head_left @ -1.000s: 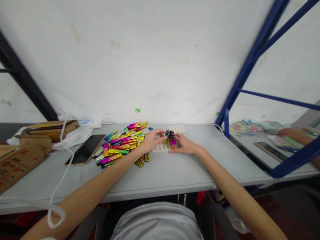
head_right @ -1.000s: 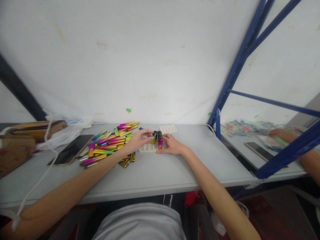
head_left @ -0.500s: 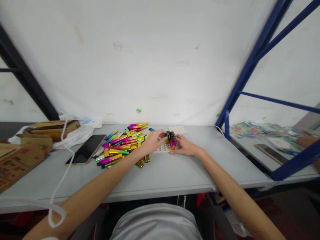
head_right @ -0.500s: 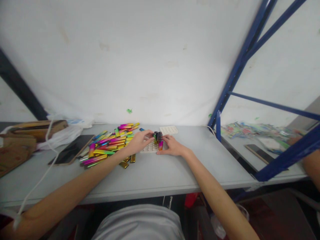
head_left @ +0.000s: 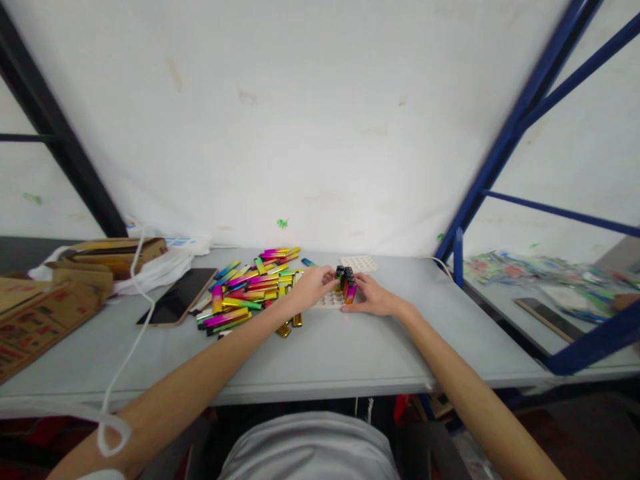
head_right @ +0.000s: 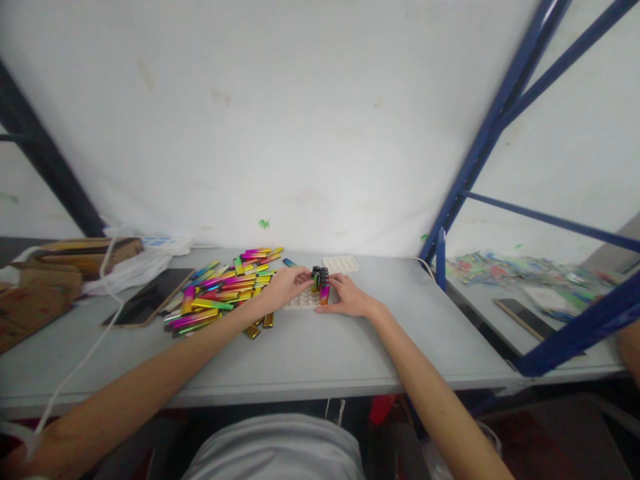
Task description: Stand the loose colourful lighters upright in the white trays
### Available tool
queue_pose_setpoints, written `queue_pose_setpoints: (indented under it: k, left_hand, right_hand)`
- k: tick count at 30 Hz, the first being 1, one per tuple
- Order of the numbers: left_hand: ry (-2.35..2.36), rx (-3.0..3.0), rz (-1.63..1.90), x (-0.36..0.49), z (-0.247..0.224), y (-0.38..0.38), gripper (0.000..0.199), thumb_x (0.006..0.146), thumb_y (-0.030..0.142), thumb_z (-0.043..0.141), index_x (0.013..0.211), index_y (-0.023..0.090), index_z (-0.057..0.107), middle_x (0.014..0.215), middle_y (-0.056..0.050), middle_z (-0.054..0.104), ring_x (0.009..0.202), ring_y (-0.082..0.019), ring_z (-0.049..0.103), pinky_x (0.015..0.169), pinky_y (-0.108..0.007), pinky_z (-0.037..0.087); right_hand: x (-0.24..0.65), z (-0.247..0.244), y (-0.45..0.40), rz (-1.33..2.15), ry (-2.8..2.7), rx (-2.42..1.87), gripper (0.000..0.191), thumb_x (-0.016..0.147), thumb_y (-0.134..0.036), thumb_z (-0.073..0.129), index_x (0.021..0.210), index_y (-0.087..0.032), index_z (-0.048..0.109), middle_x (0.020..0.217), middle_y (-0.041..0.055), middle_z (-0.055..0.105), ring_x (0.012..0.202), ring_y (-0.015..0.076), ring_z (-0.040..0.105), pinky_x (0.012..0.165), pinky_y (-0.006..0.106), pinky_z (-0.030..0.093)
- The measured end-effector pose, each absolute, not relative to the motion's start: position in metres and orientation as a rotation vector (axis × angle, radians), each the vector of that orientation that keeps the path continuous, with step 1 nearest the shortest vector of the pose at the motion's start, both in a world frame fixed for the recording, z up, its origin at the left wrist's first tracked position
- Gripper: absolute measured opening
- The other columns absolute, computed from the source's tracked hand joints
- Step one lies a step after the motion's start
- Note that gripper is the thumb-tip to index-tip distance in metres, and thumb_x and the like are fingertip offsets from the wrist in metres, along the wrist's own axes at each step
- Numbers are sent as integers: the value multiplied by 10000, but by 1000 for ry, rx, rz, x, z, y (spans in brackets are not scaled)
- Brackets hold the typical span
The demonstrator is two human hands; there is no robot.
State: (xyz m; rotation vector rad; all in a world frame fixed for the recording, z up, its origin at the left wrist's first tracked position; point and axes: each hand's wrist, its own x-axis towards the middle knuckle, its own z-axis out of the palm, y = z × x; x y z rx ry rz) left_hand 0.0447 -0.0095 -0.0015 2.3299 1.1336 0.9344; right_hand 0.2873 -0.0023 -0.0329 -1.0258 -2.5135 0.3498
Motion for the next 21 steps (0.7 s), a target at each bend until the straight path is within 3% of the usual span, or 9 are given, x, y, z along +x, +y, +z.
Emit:
queue_pose_setpoints:
  k: [7, 13, 17, 21]
  left_hand:
    - [1150, 2575, 838, 33, 8, -13, 266, 935, 392, 621, 885, 155, 731, 849, -76, 758, 802, -198, 692, 766, -287, 499]
    - [1695, 2762, 663, -4, 23, 3, 353, 993, 275, 421, 949, 148, 746, 981, -121, 753, 967, -256, 685, 879, -355, 484]
    - [2098, 2599, 479, -41, 24, 26, 386, 989, 287, 391, 1135, 130, 711, 1172, -174, 696, 1114, -300, 637, 940, -394, 486]
    - [2201, 2408, 408, -67, 15, 45, 504, 999, 343, 376, 1419, 115, 535, 1443, -221, 556, 1310, -352, 527, 1047, -476, 442]
  right_hand:
    - [287, -34, -3, 345, -2499, -1023, 839, 775, -714, 745, 1384, -158, 591, 1386, 181, 559, 1305, 356, 519, 1158, 541, 400]
    - [286, -28, -7, 358, -2510, -1093, 871, 779, -716, 740, 1387, -114, 580, 1410, 214, 543, 1305, 373, 525, 1157, 556, 405]
    - [284, -24, -9, 361, -2527, -1088, 881, 785, -733, 720, 1381, -99, 582, 1419, 225, 541, 1326, 390, 507, 1159, 572, 398]
    - [283, -21, -11, 365, -2536, -1066, 850, 794, -728, 715, 1371, -116, 593, 1411, 215, 557, 1323, 395, 509, 1147, 579, 409]
